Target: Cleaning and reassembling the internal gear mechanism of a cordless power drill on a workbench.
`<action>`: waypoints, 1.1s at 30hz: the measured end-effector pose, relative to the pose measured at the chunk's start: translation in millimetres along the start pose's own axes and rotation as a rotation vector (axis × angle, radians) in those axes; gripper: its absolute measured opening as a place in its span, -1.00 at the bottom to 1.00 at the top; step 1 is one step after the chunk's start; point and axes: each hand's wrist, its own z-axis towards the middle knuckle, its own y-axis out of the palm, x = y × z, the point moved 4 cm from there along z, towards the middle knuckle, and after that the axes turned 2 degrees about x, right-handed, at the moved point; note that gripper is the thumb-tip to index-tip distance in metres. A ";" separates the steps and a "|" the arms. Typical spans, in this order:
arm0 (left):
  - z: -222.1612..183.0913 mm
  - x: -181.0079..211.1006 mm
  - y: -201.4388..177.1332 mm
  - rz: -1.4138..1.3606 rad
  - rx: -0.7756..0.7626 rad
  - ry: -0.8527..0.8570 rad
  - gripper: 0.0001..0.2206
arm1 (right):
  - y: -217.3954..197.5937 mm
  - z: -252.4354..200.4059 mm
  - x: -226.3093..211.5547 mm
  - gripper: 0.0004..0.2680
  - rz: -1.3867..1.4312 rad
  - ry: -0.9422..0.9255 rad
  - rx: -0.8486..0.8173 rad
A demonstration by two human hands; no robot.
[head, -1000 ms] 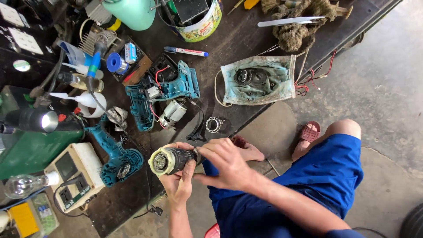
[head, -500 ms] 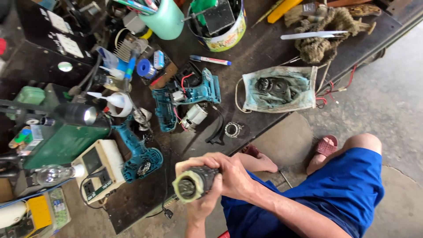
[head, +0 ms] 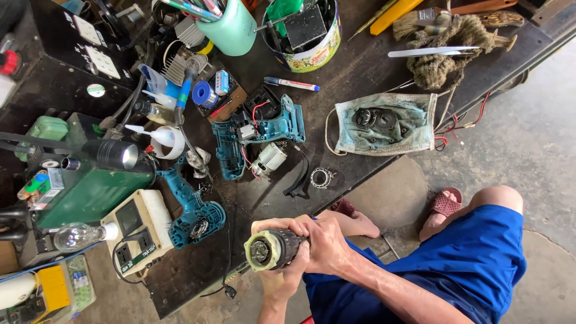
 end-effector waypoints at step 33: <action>-13.2 -5.2 -2.9 0.058 0.166 0.017 -0.72 | 6.0 -9.7 -6.5 -0.84 0.532 0.175 -0.086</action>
